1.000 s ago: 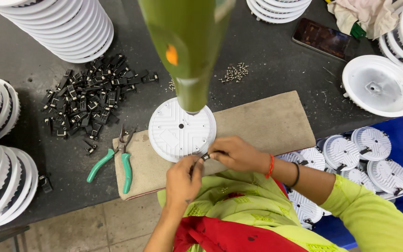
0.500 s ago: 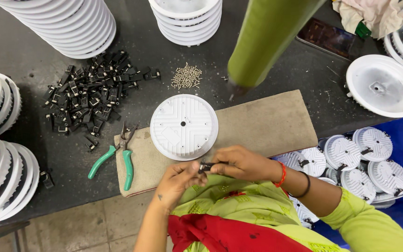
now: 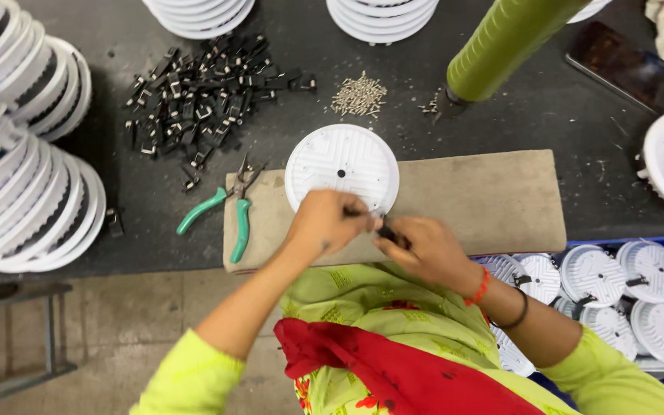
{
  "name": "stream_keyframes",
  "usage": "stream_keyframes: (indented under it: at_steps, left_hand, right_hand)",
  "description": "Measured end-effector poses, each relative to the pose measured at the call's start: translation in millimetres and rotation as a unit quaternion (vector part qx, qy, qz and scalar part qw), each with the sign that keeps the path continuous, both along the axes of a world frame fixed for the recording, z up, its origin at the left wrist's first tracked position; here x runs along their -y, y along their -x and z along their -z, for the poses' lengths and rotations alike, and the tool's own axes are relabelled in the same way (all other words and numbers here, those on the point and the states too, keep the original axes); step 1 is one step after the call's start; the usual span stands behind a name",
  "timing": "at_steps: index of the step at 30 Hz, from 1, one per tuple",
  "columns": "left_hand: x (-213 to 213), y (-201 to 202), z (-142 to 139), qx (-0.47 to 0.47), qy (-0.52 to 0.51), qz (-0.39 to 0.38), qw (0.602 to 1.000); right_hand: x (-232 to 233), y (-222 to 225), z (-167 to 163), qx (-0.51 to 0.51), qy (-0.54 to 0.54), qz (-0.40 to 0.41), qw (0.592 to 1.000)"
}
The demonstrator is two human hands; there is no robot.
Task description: The person attaches black mounting brackets to white round light fixture bases at a workbench. They pick a bracket and screws, hold the bracket against the base, and drive the screws in with a green electric screwdriver, repeating the process on multiple bases and setting finished bases aside.
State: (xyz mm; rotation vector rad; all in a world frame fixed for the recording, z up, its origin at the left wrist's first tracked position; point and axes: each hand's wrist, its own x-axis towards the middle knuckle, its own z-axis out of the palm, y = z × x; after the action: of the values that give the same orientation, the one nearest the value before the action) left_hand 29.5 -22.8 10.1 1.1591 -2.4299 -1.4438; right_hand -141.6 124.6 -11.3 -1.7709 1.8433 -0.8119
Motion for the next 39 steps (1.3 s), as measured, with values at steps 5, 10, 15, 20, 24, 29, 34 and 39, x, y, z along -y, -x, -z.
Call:
stream_keyframes:
  at_steps: [5, 10, 15, 20, 24, 29, 34, 39]
  left_hand:
    - [15.3, 25.3, -9.0, 0.054, 0.163, 0.058, 0.983]
    - [8.5, 25.4, -6.7, 0.107, 0.171, 0.047, 0.978]
    - [-12.9, 24.4, -2.1, 0.06, 0.252, 0.013, 0.966]
    - [-26.0, 19.2, 4.3, 0.03, 0.285, 0.001, 0.958]
    - [-22.4, 19.5, 5.9, 0.018, 0.296, 0.014, 0.955]
    - [-22.0, 16.5, 4.7, -0.016, 0.266, -0.017, 0.964]
    - [-36.0, 7.8, 5.8, -0.083, 0.258, -0.073, 0.96]
    - [-38.2, 8.8, 6.9, -0.092, 0.261, -0.079, 0.958]
  right_hand:
    - [19.3, -10.4, 4.9, -0.143, 0.006, 0.018, 0.99]
    - [24.7, -10.1, 8.8, -0.184, -0.046, -0.002, 0.982]
    - [28.4, -4.3, 6.9, -0.204, -0.05, -0.039, 0.977]
    - [39.3, 37.0, -12.7, -0.059, -0.035, -0.054, 0.996]
    - [58.9, 53.2, -14.5, 0.129, -0.005, -0.096, 0.987]
    - [84.7, 49.0, -7.9, 0.109, -0.052, -0.156, 0.98]
    - [97.7, 57.3, -6.7, 0.053, -0.154, -0.118, 0.98]
    - [102.0, 73.2, -2.1, 0.113, -0.183, -0.148, 0.965]
